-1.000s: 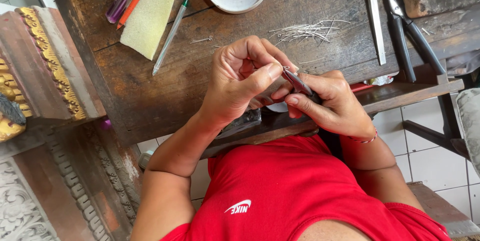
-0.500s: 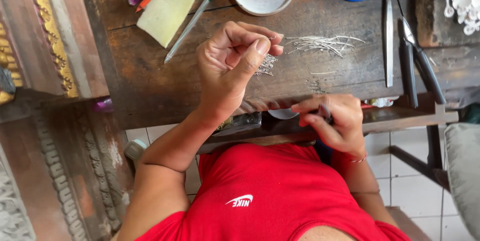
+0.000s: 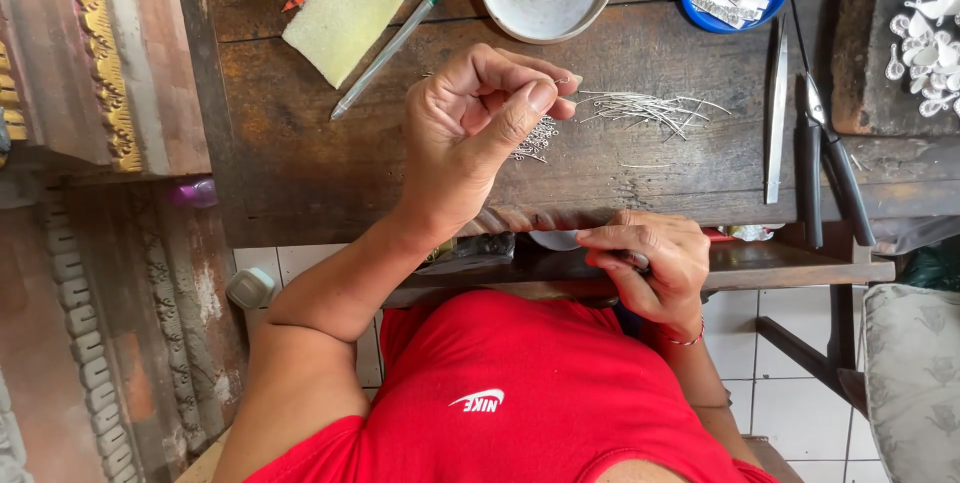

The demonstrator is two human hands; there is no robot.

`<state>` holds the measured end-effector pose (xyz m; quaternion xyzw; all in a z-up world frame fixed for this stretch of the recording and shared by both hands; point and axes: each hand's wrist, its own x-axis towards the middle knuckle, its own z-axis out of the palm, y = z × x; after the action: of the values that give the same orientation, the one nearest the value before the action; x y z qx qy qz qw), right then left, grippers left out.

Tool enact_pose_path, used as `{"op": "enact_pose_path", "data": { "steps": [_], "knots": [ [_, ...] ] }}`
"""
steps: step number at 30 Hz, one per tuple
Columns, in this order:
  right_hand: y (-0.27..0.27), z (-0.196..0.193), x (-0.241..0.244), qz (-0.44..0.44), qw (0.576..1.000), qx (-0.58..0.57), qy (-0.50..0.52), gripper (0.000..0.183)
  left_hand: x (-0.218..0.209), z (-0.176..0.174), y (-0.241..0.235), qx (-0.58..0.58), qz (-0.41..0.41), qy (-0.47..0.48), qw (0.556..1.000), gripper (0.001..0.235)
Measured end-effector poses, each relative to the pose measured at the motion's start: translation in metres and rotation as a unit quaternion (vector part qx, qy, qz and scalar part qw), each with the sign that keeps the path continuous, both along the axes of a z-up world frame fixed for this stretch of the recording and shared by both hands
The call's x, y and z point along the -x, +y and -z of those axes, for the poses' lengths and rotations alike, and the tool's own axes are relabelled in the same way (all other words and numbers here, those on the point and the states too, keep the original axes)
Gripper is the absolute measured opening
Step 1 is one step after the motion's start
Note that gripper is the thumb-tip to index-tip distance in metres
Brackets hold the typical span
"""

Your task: The person uses pliers to bend small metal wires into looped shapes. They pick up individual wires from a pile on the table, bend one end into a loop, and place the finished pieces into a small white bowl. The process is repeated continuously throughout the clip.

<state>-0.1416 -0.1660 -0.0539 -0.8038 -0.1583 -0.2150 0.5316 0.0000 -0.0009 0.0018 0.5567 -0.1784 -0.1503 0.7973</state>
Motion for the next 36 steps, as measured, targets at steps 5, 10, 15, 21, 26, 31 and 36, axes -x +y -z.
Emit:
{"op": "enact_pose_path", "data": {
  "steps": [5, 10, 15, 21, 26, 31, 36],
  "knots": [
    [-0.0012, 0.0028, 0.0008, 0.003, 1.000, 0.012, -0.004, 0.016, -0.0003, 0.0013, -0.0002, 0.004, 0.014, 0.010, 1.000, 0.008],
    [-0.0009, 0.0041, 0.0012, 0.007, 1.000, 0.023, -0.008, 0.014, 0.0004, -0.0016, 0.0001, 0.003, 0.019, 0.011, 1.000, 0.008],
    [-0.0010, 0.0038, 0.0016, 0.008, 1.000, 0.024, 0.000, 0.016, 0.0004, 0.0008, 0.0002, 0.006, 0.024, 0.020, 0.999, 0.010],
    [-0.0017, 0.0049, 0.0026, 0.010, 1.000, 0.028, 0.003, 0.015, -0.0009, -0.0020, -0.0004, -0.020, 0.020, 0.008, 1.000, 0.013],
    [-0.0015, 0.0040, 0.0017, 0.008, 1.000, 0.027, 0.003, 0.016, -0.0010, -0.0022, -0.0005, -0.029, 0.016, 0.012, 0.999, 0.013],
    [-0.0011, 0.0019, 0.0008, 0.005, 1.000, 0.026, 0.002, 0.016, -0.0008, -0.0023, -0.0006, -0.027, 0.024, 0.024, 0.999, 0.014],
    [-0.0022, 0.0013, 0.0003, -0.008, 1.000, 0.022, 0.010, 0.016, -0.0003, -0.0054, -0.0001, -0.029, 0.041, 0.026, 0.998, 0.012]
  ]
}}
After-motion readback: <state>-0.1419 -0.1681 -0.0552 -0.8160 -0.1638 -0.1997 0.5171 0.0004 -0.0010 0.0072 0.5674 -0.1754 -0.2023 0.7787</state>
